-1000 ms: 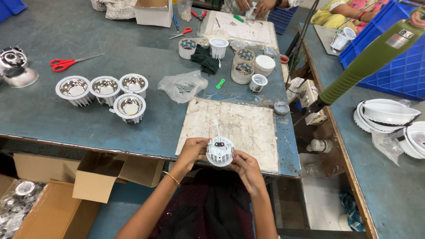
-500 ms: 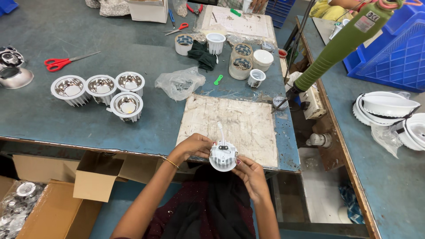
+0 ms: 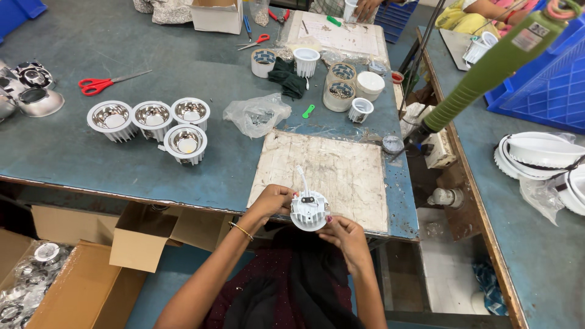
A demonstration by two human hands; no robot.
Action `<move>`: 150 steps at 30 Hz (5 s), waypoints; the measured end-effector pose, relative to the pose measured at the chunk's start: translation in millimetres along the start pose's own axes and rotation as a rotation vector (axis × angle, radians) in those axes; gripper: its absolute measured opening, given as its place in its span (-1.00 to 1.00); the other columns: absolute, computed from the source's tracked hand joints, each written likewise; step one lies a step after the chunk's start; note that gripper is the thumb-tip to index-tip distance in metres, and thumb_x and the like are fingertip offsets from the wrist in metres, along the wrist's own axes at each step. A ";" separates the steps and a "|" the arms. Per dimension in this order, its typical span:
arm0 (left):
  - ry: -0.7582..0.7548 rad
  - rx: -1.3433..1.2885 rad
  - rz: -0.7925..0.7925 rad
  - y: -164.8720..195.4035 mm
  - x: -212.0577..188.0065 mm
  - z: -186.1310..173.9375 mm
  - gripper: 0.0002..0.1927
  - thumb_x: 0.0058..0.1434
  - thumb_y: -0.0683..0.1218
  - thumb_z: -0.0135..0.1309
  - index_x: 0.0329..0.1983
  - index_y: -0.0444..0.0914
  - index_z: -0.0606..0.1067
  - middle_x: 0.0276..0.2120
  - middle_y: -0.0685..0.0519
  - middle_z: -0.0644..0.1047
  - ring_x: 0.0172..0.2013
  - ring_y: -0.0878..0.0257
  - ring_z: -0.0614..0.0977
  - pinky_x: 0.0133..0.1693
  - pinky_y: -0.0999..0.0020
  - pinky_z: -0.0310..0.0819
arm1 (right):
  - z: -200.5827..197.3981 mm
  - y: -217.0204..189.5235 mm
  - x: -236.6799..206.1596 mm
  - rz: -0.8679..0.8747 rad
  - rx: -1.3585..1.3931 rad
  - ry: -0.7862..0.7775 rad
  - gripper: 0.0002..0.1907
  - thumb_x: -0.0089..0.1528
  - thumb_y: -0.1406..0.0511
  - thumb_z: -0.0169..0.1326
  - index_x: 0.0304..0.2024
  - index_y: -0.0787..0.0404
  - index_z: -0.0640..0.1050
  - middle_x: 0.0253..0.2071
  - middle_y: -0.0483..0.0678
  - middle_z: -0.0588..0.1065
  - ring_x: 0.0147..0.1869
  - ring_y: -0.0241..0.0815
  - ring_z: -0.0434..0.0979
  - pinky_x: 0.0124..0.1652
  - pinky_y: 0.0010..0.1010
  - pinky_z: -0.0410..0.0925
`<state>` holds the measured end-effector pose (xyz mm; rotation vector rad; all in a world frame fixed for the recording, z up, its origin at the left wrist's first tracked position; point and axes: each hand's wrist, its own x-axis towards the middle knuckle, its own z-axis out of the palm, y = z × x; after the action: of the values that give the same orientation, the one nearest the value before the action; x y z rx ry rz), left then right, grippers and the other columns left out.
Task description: The person assembles recessed LED light fixtures by inserting metal reflectors into white housings, adding screws, and using a green electric screwdriver to secure components. Completed units are placed on the table.
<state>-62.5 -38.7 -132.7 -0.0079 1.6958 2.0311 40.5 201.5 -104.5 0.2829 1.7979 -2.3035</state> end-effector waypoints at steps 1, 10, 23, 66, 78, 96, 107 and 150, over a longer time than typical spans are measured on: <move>0.015 0.000 0.003 -0.9 0.2 -0.2 -0.77 0.30 -0.14 0.09 -0.18 -0.44 0.60 -0.29 -0.11 0.67 -0.32 0.20 0.73 -0.21 0.29 0.73 | 0.7 2.4 -1.4 -0.007 0.031 -0.005 -0.70 0.33 0.30 0.09 -0.07 0.46 0.60 -0.18 0.14 0.63 -0.13 -0.09 0.68 -0.09 -0.31 0.55; 0.087 -0.008 0.027 -4.4 -2.7 0.3 -0.76 0.31 -0.17 0.05 -0.16 -0.46 0.61 -0.29 -0.08 0.66 -0.33 0.23 0.72 -0.23 0.34 0.70 | 33.2 31.7 -17.4 -0.019 0.339 0.030 -0.73 0.28 0.39 0.09 -0.03 0.48 0.56 -0.14 0.13 0.63 -0.07 -0.12 0.67 -0.01 -0.37 0.50; 0.031 0.168 -0.034 30.7 -20.9 10.8 -0.77 0.30 -0.12 0.11 -0.24 -0.43 0.62 -0.35 -0.09 0.68 -0.34 0.19 0.75 -0.27 0.35 0.71 | 25.5 48.5 -11.5 -0.078 0.333 0.109 -0.78 0.31 0.39 0.07 -0.11 0.51 0.57 -0.19 0.15 0.62 -0.13 -0.12 0.67 -0.08 -0.42 0.52; 0.238 0.801 0.653 21.3 -72.2 54.0 -0.13 -0.15 0.24 0.45 0.11 -0.27 0.36 -0.03 -0.03 0.46 -0.15 0.10 0.62 -0.12 0.22 0.54 | 23.4 50.7 -35.4 0.008 0.462 0.250 -0.75 0.26 0.31 0.06 -0.11 0.35 0.60 -0.17 0.08 0.65 -0.15 -0.13 0.67 -0.19 -0.34 0.48; 0.138 0.795 0.829 28.3 -66.1 33.1 0.23 -0.20 0.23 0.51 0.43 -0.30 0.14 0.38 -0.19 0.22 0.36 -0.15 0.29 0.33 0.07 0.17 | -6.2 -38.0 17.7 -0.467 -0.413 0.387 -0.84 0.31 0.34 0.04 -0.17 0.33 0.57 -0.36 0.06 0.63 -0.33 -0.25 0.65 -0.32 -0.42 0.49; -0.200 0.619 0.609 61.0 -54.3 18.1 -0.22 -0.05 0.07 0.44 0.23 -0.26 0.46 0.13 -0.01 0.55 0.15 0.18 0.55 0.20 0.28 0.38 | 16.3 -40.1 54.3 -0.464 -1.162 0.646 -0.82 0.26 0.17 0.08 -0.21 0.11 0.57 -0.47 0.06 0.60 -0.36 0.17 0.61 -0.33 0.00 0.40; -0.229 0.539 0.643 53.0 -54.8 35.7 -0.22 -0.05 0.08 0.42 0.23 -0.29 0.45 0.11 -0.03 0.55 0.13 0.17 0.58 0.20 0.29 0.42 | -11.3 -25.1 47.5 -0.472 -1.108 0.694 -0.81 0.25 0.14 0.11 -0.21 0.07 0.62 -0.51 0.03 0.58 -0.40 0.09 0.59 -0.37 -0.08 0.38; -0.229 0.640 0.660 24.2 -86.3 71.8 -0.12 -0.02 0.20 0.37 0.36 -0.15 0.37 0.28 -0.01 0.47 0.30 -0.01 0.44 0.31 0.06 0.16 | 95.2 -125.6 118.9 -0.674 -0.853 -0.052 -0.81 0.21 0.40 0.23 -0.12 0.31 0.65 -0.16 0.04 0.66 -0.12 -0.18 0.72 -0.07 -0.40 0.56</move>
<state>26.0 -6.0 -67.4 1.0731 2.3011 1.6707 -110.8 133.7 2.6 -0.5883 2.9263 -1.5405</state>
